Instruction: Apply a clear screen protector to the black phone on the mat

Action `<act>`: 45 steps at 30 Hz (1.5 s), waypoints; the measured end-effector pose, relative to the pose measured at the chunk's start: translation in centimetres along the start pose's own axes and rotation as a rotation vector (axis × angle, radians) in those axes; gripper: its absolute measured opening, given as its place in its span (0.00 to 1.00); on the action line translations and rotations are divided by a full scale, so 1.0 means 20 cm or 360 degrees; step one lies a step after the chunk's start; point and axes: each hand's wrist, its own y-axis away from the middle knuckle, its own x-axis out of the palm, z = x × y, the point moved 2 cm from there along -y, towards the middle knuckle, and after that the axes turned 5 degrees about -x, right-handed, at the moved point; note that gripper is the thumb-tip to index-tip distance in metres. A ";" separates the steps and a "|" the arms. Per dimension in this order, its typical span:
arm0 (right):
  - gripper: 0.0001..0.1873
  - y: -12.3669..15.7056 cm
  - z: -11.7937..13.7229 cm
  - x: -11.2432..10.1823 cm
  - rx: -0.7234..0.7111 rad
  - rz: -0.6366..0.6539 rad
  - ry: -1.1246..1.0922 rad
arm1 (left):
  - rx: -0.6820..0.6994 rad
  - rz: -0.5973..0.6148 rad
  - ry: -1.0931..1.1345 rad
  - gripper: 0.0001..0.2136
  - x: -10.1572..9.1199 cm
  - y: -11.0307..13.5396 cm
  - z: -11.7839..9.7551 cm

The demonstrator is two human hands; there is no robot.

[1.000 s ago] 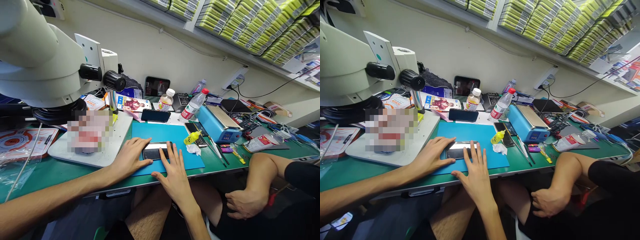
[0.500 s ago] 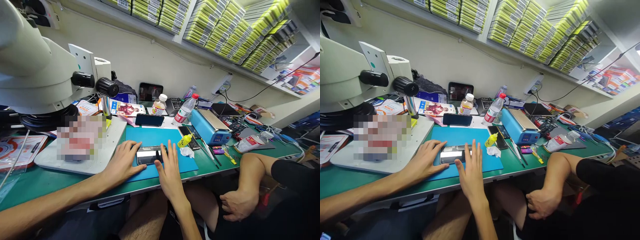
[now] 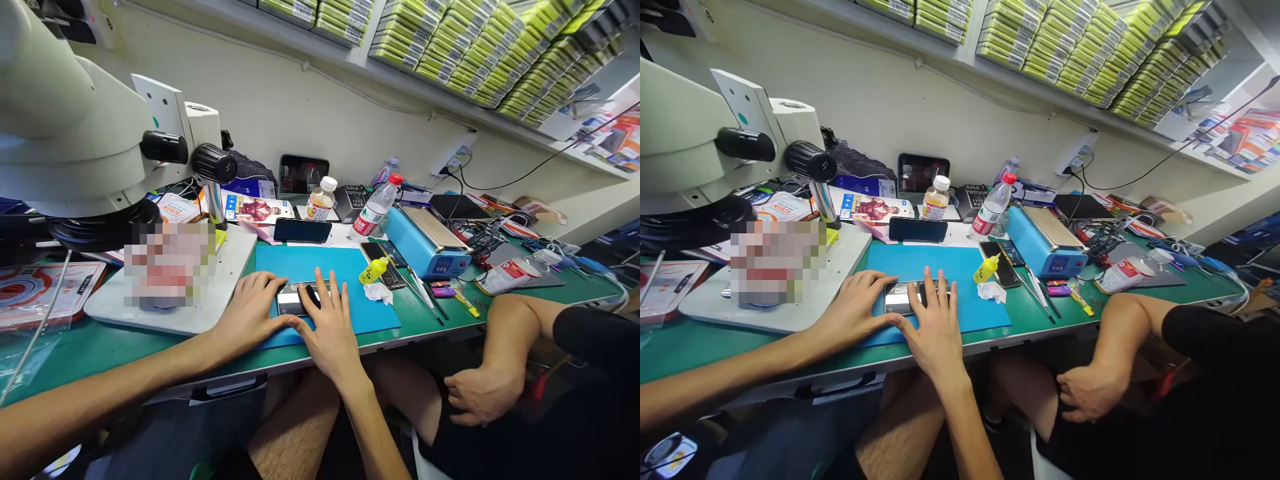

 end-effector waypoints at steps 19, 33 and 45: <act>0.38 -0.02 0.02 0.01 -0.0011 -0.0113 -0.0048 | -0.0075 0.0043 0.0083 0.33 -0.01 -0.01 0.00; 0.17 0.26 -0.12 0.00 0.0442 -0.0981 -0.0441 | 0.0015 0.0072 0.0011 0.26 -0.03 0.00 -0.02; 0.20 0.19 -0.61 -0.10 0.0710 -0.0794 -0.0079 | -0.0032 0.0056 0.0023 0.33 -0.01 0.00 -0.01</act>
